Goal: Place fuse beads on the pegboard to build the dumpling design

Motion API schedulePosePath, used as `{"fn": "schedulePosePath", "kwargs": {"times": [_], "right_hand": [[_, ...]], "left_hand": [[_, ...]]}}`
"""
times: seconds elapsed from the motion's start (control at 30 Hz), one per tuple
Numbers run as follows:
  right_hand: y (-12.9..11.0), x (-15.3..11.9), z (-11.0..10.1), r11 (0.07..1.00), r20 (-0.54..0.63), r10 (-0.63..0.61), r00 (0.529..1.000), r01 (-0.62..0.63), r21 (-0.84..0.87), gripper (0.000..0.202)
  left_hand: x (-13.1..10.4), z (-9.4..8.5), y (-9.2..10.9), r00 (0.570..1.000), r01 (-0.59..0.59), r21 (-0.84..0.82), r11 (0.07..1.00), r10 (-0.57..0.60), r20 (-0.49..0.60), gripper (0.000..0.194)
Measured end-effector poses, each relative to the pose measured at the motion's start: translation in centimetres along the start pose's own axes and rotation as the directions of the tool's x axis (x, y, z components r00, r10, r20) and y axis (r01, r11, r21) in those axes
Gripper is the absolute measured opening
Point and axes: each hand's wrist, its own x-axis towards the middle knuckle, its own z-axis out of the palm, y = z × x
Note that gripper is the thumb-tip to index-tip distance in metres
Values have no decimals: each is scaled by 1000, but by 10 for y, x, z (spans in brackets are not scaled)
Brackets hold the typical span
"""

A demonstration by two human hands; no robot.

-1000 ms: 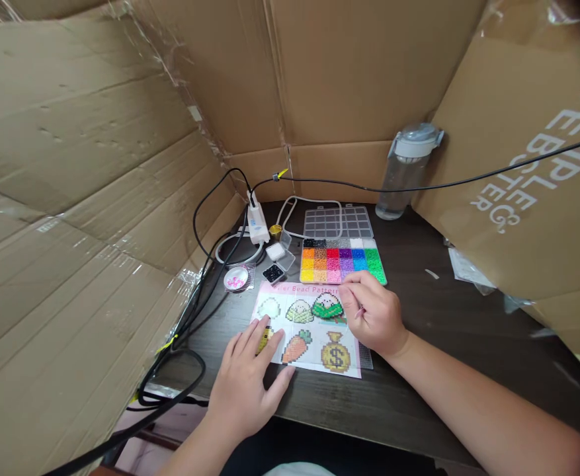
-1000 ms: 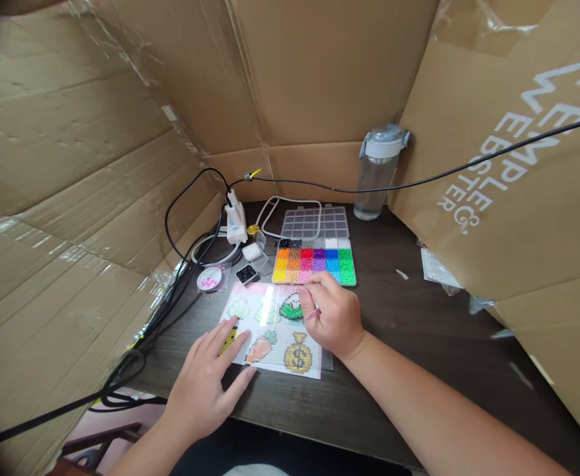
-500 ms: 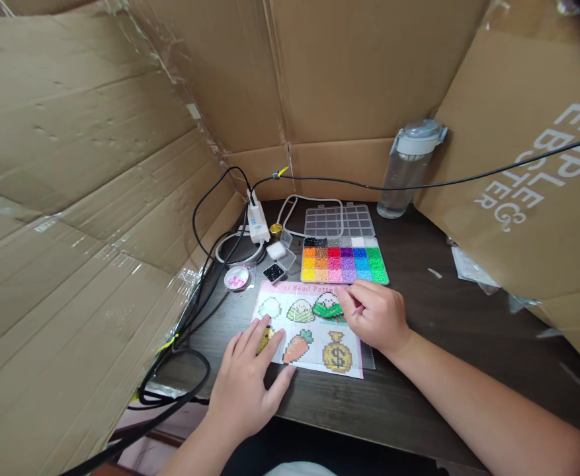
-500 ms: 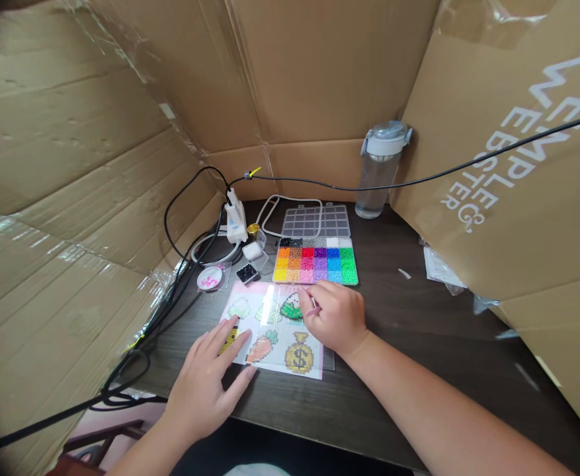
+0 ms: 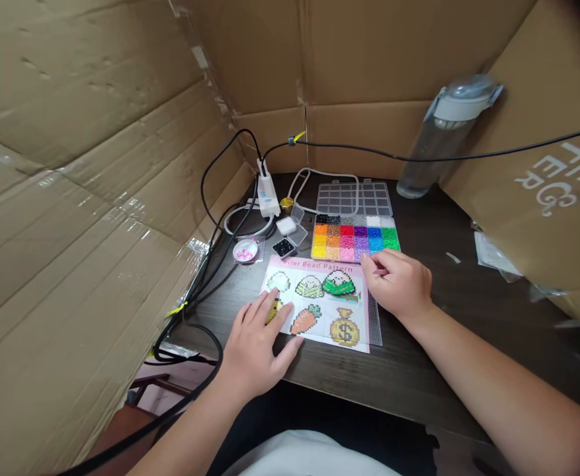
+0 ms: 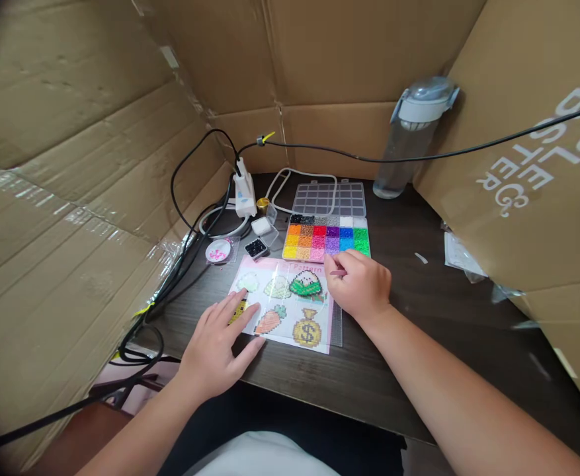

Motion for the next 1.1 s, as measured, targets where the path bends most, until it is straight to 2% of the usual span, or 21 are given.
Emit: {"fn": "schedulePosePath", "kwargs": {"times": [0.13,0.23,0.4,0.5,0.6,0.73,0.77,0.87,1.1], "right_hand": [[-3,-1,-1,1000,52,22,998,-22,-16,34],[-5,1,-5,997,142,55,988,-48,-55,33],[-7,2,-23,988,359,132,924,-92,-127,24],[-18,-8,-41,981,488,108,866,-14,-192,29],[-37,-29,-57,956,607,68,792,122,-266,38],[-59,-62,-62,900,701,18,713,294,-323,49],[-62,-68,-61,887,709,21,705,315,-339,51],[-64,-78,-58,852,704,48,709,339,-399,54],[-47,-91,-66,819,629,-11,778,368,-441,52]], "left_hand": [[-2,1,-2,1000,-9,6,1000,9,-1,50],[-1,1,-2,1000,-9,6,1000,9,-4,51],[0,0,0,1000,-5,4,1000,5,-15,51],[0,0,0,1000,-2,-8,1000,2,-16,50],[0,0,-1,1000,1,-31,1000,-1,-28,50],[0,1,-3,999,-9,-53,999,7,-35,49],[0,1,-3,999,-9,-54,998,7,-34,49],[-1,1,-3,1000,4,-64,998,-5,-30,49],[-2,4,-3,999,2,-83,997,-6,-48,48]]}}
